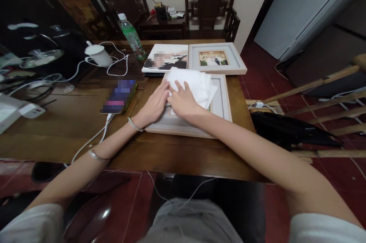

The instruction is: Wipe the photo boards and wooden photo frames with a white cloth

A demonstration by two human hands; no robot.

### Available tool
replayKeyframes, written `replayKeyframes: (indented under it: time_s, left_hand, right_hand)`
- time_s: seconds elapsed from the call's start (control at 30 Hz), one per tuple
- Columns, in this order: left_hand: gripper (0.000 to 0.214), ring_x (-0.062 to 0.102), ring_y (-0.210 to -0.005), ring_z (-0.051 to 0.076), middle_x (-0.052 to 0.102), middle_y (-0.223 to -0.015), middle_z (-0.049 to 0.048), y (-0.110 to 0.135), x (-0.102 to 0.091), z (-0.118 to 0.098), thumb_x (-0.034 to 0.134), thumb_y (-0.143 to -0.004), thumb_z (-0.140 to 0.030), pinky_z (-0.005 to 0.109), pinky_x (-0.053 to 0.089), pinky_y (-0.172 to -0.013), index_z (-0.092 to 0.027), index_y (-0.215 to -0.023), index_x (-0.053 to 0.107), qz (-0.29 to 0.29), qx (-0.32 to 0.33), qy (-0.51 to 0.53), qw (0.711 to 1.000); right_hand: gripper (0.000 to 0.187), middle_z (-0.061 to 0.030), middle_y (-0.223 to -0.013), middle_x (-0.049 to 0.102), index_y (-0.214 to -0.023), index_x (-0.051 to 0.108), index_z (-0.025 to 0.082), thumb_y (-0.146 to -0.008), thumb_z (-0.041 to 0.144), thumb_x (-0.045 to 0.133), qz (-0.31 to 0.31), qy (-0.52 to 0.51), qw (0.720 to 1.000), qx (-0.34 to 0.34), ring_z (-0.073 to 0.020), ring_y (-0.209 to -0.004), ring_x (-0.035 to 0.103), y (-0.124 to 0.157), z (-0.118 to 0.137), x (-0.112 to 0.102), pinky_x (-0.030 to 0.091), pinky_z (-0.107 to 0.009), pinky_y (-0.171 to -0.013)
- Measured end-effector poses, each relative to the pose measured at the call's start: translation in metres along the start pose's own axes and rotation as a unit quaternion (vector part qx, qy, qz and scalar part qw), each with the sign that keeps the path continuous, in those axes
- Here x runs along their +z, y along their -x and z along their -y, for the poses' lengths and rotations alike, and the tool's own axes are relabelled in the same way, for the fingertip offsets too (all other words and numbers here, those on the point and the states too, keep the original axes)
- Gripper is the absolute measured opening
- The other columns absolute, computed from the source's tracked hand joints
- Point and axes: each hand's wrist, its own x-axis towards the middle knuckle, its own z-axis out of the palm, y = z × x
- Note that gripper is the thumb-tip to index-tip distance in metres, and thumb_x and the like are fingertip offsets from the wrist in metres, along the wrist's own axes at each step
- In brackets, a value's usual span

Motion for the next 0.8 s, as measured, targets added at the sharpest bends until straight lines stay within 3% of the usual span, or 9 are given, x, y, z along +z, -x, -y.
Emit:
replayKeyframes:
  time_s: [0.13, 0.23, 0.3, 0.4, 0.5, 0.67, 0.8]
  left_hand:
    - [0.062, 0.02, -0.145, 0.024, 0.026, -0.155, 0.0179, 0.001, 0.0, -0.002, 0.02, -0.1, -0.05, 0.045, 0.016, -0.119, -0.01, -0.146, 0.027, 0.014, 0.022, -0.018, 0.999]
    - [0.064, 0.019, -0.146, 0.025, 0.025, -0.156, 0.0165, 0.003, 0.0, -0.001, 0.02, -0.099, -0.053, 0.046, 0.016, -0.119, -0.012, -0.148, 0.024, 0.019, 0.019, -0.014, 1.0]
    - [0.064, 0.018, -0.146, 0.025, 0.024, -0.157, 0.0147, 0.004, -0.001, 0.001, 0.018, -0.099, -0.054, 0.047, 0.017, -0.119, -0.015, -0.149, 0.024, 0.025, 0.017, -0.006, 1.0]
    - [0.062, 0.017, -0.146, 0.026, 0.023, -0.157, 0.012, 0.005, -0.001, 0.003, 0.017, -0.099, -0.055, 0.049, 0.019, -0.118, -0.019, -0.149, 0.023, 0.046, 0.008, -0.008, 0.999]
    - [0.063, 0.015, -0.146, 0.028, 0.026, -0.156, 0.0132, 0.005, -0.002, 0.002, 0.018, -0.099, -0.054, 0.048, 0.018, -0.118, -0.015, -0.149, 0.024, 0.063, -0.001, -0.035, 0.997]
    - [0.064, 0.016, -0.146, 0.029, 0.031, -0.153, 0.018, 0.003, 0.0, 0.0, 0.025, -0.098, -0.047, 0.046, 0.015, -0.12, -0.004, -0.145, 0.03, 0.073, 0.002, -0.082, 0.994]
    - [0.06, 0.018, -0.145, 0.028, 0.034, -0.152, 0.016, 0.0, 0.003, 0.007, 0.024, -0.098, -0.045, 0.046, 0.015, -0.12, -0.006, -0.142, 0.036, 0.069, -0.012, -0.066, 0.995]
  right_hand:
    - [0.042, -0.0146, -0.152, 0.035, -0.127, 0.06, 0.008, -0.094, 0.014, 0.035, -0.019, 0.0, 0.999, 0.038, -0.04, -0.141, 0.021, -0.022, -0.013, 0.001, 0.02, -0.059, -0.112]
    - [0.044, -0.0163, -0.152, 0.033, -0.133, 0.055, 0.008, -0.094, 0.014, 0.033, -0.013, -0.01, 0.999, 0.041, -0.0408, -0.141, 0.02, -0.016, -0.005, 0.0, 0.022, -0.059, -0.112]
    - [0.045, -0.0161, -0.152, 0.033, -0.133, 0.055, 0.01, -0.092, 0.012, 0.037, 0.008, -0.015, 1.0, 0.021, -0.0409, -0.141, 0.022, -0.003, 0.005, -0.003, 0.025, -0.058, -0.111]
    - [0.039, -0.0147, -0.152, 0.034, -0.118, 0.066, 0.011, -0.084, 0.007, 0.047, 0.043, -0.021, 0.998, -0.042, -0.041, -0.14, 0.024, 0.03, 0.018, -0.011, 0.028, -0.055, -0.11]
    - [0.037, -0.0115, -0.151, 0.038, -0.109, 0.071, 0.014, -0.079, 0.004, 0.05, 0.053, -0.041, 0.993, -0.098, -0.0369, -0.14, 0.027, 0.067, 0.018, -0.019, 0.03, -0.052, -0.111]
    - [0.035, -0.0134, -0.145, 0.046, -0.103, 0.072, 0.013, -0.075, 0.004, 0.053, 0.07, -0.027, 0.995, -0.058, -0.0383, -0.136, 0.034, 0.114, 0.002, -0.03, 0.035, -0.054, -0.107]
    - [0.033, -0.0161, -0.141, 0.05, -0.103, 0.072, 0.015, -0.076, 0.007, 0.056, 0.084, -0.007, 0.996, -0.021, -0.0414, -0.132, 0.039, 0.115, 0.011, -0.035, 0.037, -0.057, -0.104]
